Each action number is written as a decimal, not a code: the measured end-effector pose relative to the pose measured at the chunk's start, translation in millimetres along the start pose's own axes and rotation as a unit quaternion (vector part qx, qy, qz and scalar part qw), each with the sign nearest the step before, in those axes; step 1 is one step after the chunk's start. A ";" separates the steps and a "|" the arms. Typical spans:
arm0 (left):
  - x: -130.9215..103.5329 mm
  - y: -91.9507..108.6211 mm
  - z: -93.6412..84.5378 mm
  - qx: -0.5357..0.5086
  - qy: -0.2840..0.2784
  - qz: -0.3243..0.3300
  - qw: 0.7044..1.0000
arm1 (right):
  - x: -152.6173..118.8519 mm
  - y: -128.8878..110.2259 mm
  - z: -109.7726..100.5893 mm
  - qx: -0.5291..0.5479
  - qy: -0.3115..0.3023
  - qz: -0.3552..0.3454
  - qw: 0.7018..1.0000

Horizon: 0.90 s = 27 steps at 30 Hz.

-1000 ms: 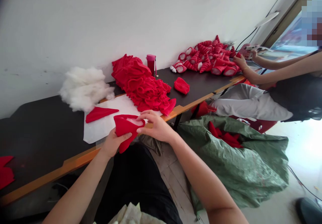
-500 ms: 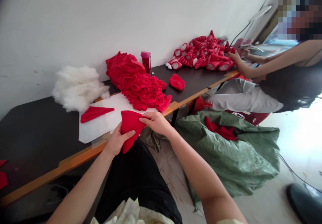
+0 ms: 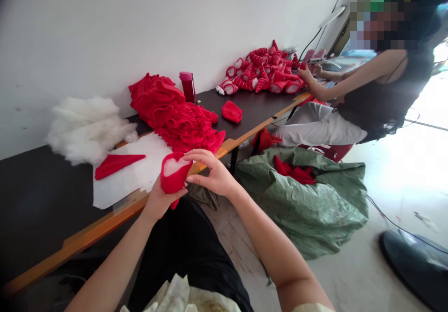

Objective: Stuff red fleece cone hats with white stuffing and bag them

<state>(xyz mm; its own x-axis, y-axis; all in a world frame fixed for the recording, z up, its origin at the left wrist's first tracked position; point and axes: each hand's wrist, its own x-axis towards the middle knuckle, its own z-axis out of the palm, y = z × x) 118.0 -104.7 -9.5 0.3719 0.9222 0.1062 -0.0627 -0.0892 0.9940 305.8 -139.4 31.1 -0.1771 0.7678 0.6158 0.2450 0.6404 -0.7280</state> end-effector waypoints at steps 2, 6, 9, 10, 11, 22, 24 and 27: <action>0.6 3.3 1.3 0.003 0.004 0.043 0.999 | 2.5 -9.5 3.1 -0.045 -0.022 -0.030 0.998; -0.1 12.6 0.2 -0.020 -0.054 0.085 0.995 | 12.9 -12.1 15.3 -0.073 -0.046 -0.082 0.993; -0.4 21.3 -8.9 -0.059 -0.090 0.044 0.993 | 23.0 -12.7 25.6 -0.071 -0.066 -0.126 0.987; -0.5 24.9 -14.1 -0.064 -0.084 0.027 0.994 | 25.2 -13.7 30.2 -0.071 -0.062 -0.138 0.986; -0.8 28.7 -20.6 -0.061 -0.069 0.015 0.996 | 26.1 -14.5 35.7 -0.071 -0.043 -0.144 0.986; 5.9 32.9 -156.7 0.157 0.227 0.195 0.941 | -6.8 66.7 44.0 -0.312 0.052 0.040 0.948; 13.5 31.9 -166.8 0.180 0.243 0.209 0.930 | -6.7 85.6 23.8 -0.415 0.088 0.092 0.901; 23.4 32.9 -175.5 0.200 0.256 0.236 0.916 | -5.2 105.9 0.4 -0.467 0.104 0.172 0.861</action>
<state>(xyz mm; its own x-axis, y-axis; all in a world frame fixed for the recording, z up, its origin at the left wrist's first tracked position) -37.9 -20.0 21.3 -0.0987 0.7914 0.6033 0.2776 -0.5603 0.7804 332.3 -75.6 -49.3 0.2095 0.8252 0.5245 0.9262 0.0044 -0.3770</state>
